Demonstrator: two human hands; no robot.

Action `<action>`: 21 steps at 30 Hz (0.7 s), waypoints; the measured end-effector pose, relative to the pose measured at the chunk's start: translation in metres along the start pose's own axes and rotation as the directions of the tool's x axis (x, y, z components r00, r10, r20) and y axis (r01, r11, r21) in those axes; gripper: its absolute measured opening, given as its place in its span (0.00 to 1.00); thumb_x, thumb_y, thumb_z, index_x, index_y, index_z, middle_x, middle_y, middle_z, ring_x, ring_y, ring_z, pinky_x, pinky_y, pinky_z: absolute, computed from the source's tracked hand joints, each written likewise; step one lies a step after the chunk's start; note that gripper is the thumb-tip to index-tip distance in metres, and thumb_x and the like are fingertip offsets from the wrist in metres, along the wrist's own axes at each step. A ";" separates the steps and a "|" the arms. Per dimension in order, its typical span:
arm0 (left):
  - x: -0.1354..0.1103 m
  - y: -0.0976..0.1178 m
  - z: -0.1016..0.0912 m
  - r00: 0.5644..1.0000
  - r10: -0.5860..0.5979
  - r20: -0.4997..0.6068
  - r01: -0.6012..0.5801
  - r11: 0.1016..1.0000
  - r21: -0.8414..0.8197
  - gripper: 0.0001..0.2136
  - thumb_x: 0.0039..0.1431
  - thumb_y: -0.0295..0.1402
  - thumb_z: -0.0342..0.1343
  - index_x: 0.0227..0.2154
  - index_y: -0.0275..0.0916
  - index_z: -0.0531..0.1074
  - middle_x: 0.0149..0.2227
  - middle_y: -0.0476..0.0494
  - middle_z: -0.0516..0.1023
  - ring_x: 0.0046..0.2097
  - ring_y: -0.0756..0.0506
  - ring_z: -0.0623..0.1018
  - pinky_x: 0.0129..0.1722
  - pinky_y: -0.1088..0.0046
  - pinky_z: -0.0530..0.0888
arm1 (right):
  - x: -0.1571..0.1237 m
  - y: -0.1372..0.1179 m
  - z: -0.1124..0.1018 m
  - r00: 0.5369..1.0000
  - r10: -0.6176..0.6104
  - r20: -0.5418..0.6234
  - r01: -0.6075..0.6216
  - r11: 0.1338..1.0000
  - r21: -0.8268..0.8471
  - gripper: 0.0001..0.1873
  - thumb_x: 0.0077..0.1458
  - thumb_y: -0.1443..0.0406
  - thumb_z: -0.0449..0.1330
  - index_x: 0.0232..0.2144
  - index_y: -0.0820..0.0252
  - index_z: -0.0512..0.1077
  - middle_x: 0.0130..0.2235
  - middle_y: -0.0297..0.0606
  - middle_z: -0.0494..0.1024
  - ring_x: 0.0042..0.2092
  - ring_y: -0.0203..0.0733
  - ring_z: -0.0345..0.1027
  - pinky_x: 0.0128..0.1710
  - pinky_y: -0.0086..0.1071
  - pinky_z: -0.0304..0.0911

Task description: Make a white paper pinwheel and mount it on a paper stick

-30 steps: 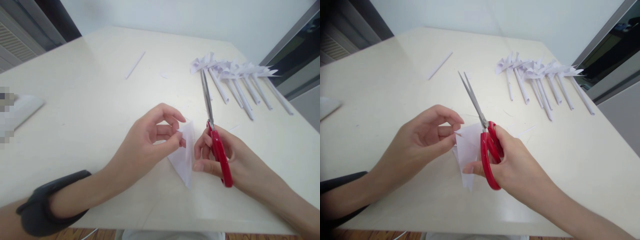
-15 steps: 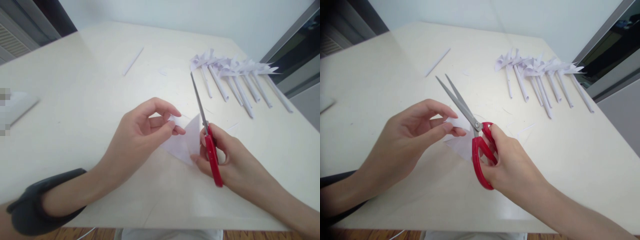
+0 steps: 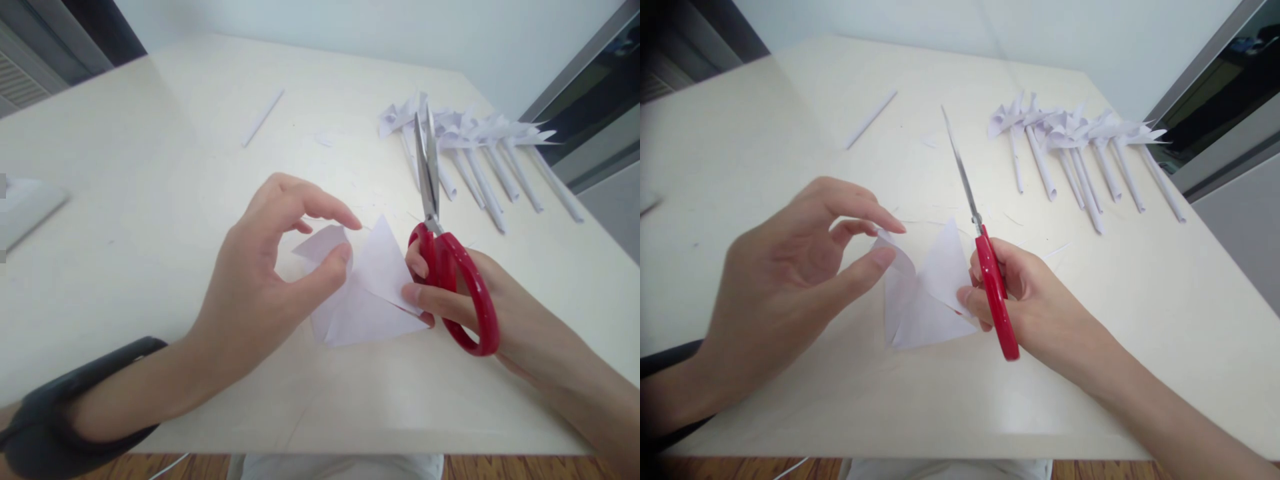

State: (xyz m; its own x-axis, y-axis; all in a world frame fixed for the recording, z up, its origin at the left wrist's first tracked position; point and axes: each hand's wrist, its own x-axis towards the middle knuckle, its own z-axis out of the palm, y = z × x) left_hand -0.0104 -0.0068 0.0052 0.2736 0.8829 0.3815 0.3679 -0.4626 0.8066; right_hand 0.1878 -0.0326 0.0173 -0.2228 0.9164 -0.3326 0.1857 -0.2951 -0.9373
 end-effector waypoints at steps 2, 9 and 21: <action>-0.002 0.002 0.001 0.995 0.101 0.013 -0.102 0.989 0.105 0.11 0.53 0.22 0.57 0.38 0.43 0.71 0.46 0.46 0.68 0.51 0.44 0.68 0.53 0.66 0.65 | -0.002 0.001 -0.001 1.000 -0.011 0.003 0.011 1.000 -0.007 0.14 0.50 0.73 0.61 0.23 0.57 0.58 0.23 0.24 0.60 0.23 0.26 0.56 0.19 0.18 0.54; -0.007 0.001 0.009 0.857 0.338 0.389 -0.427 0.888 0.170 0.19 0.56 0.26 0.57 0.50 0.47 0.65 0.57 0.49 0.70 0.63 0.41 0.63 0.63 0.58 0.54 | -0.001 0.005 -0.005 0.997 -0.082 0.001 0.082 0.994 -0.074 0.10 0.51 0.72 0.62 0.26 0.54 0.65 0.24 0.25 0.65 0.24 0.28 0.60 0.23 0.21 0.60; -0.004 0.003 0.006 0.881 0.227 0.416 -0.251 0.968 0.005 0.08 0.58 0.26 0.57 0.40 0.40 0.73 0.44 0.46 0.76 0.45 0.49 0.75 0.45 0.78 0.71 | -0.001 0.008 -0.004 0.998 -0.020 0.057 0.021 0.999 -0.031 0.11 0.50 0.69 0.65 0.24 0.55 0.65 0.21 0.24 0.65 0.24 0.28 0.60 0.21 0.20 0.56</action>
State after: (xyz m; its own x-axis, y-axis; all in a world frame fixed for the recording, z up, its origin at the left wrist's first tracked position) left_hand -0.0049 -0.0127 0.0033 0.6943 0.6392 0.3308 0.2918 -0.6701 0.6825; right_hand 0.1931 -0.0346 0.0109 -0.2801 0.9052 -0.3196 0.2103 -0.2670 -0.9405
